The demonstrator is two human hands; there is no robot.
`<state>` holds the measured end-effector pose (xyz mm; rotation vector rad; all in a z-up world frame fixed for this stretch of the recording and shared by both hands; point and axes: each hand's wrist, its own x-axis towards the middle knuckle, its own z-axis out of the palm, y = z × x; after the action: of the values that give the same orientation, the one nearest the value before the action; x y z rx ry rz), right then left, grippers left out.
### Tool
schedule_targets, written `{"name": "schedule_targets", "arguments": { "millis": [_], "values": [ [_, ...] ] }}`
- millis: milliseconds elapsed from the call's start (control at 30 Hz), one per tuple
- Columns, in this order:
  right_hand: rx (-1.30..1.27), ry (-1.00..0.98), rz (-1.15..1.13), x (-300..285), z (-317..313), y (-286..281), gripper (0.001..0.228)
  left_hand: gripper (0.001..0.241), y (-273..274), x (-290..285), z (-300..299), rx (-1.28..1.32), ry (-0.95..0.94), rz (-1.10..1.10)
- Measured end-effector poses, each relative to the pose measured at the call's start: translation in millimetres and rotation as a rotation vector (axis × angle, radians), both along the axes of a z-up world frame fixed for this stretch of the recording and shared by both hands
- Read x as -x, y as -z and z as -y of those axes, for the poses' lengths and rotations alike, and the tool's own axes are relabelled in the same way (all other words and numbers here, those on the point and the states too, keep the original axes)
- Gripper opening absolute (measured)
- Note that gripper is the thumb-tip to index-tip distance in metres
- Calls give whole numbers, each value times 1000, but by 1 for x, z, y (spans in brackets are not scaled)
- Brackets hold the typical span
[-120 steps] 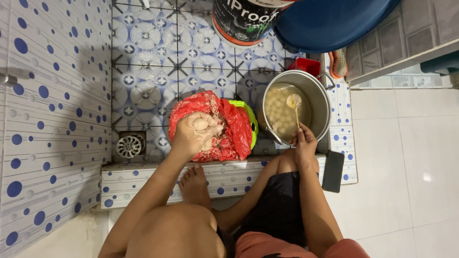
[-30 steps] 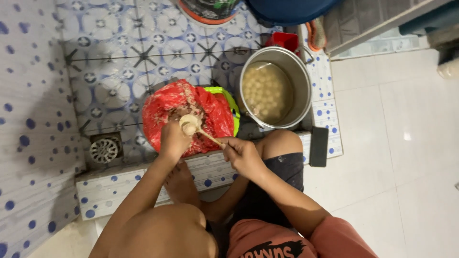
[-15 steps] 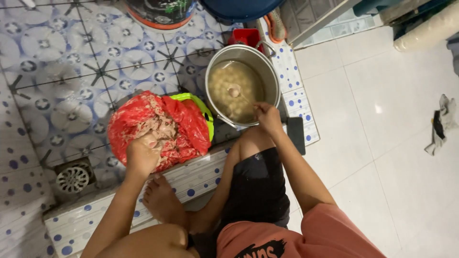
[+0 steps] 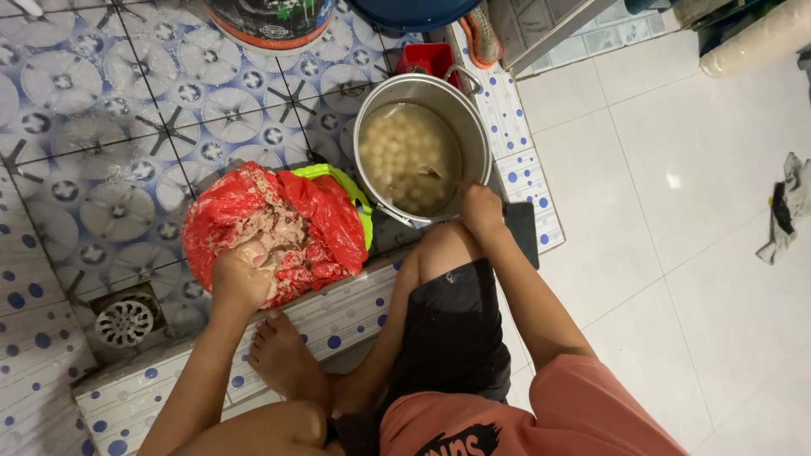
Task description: Forming meatballs from a meat mixture by hand and scooping them into a pot of water with a spoon.
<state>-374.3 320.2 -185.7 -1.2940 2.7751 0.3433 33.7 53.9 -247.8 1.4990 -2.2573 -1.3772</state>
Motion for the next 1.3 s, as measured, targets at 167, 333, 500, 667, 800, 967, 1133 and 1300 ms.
{"name": "schedule_targets", "arguments": {
  "millis": [167, 333, 500, 667, 800, 967, 1133, 1300],
  "values": [
    [517, 362, 570, 37, 22, 58, 24, 23, -9, -2, -3, 9, 1, 12],
    [576, 530, 763, 38, 58, 68, 24, 25, -35, 6, 2, -108, -42, 117],
    [574, 626, 889, 44, 59, 83, 27, 27, -41, 0, 0, -139, -87, -4],
    [495, 597, 843, 40, 58, 79, 27, 23, -32, -3, -4, -62, -24, -31],
    [450, 485, 808, 43, 57, 65, 26, 23, -32, -2, -2, -33, -37, -103],
    [566, -41, 280, 2, 54, -7, 34, 22, -50, -4, 9, -62, -88, -147],
    [662, -209, -97, -25, 39, -32, 47, 18, -90, 5, 14, -158, -221, -370],
    [397, -230, -319, 1, 17, 23, 31, 36, -94, 9, 14, -214, -317, -599]
  ]
}}
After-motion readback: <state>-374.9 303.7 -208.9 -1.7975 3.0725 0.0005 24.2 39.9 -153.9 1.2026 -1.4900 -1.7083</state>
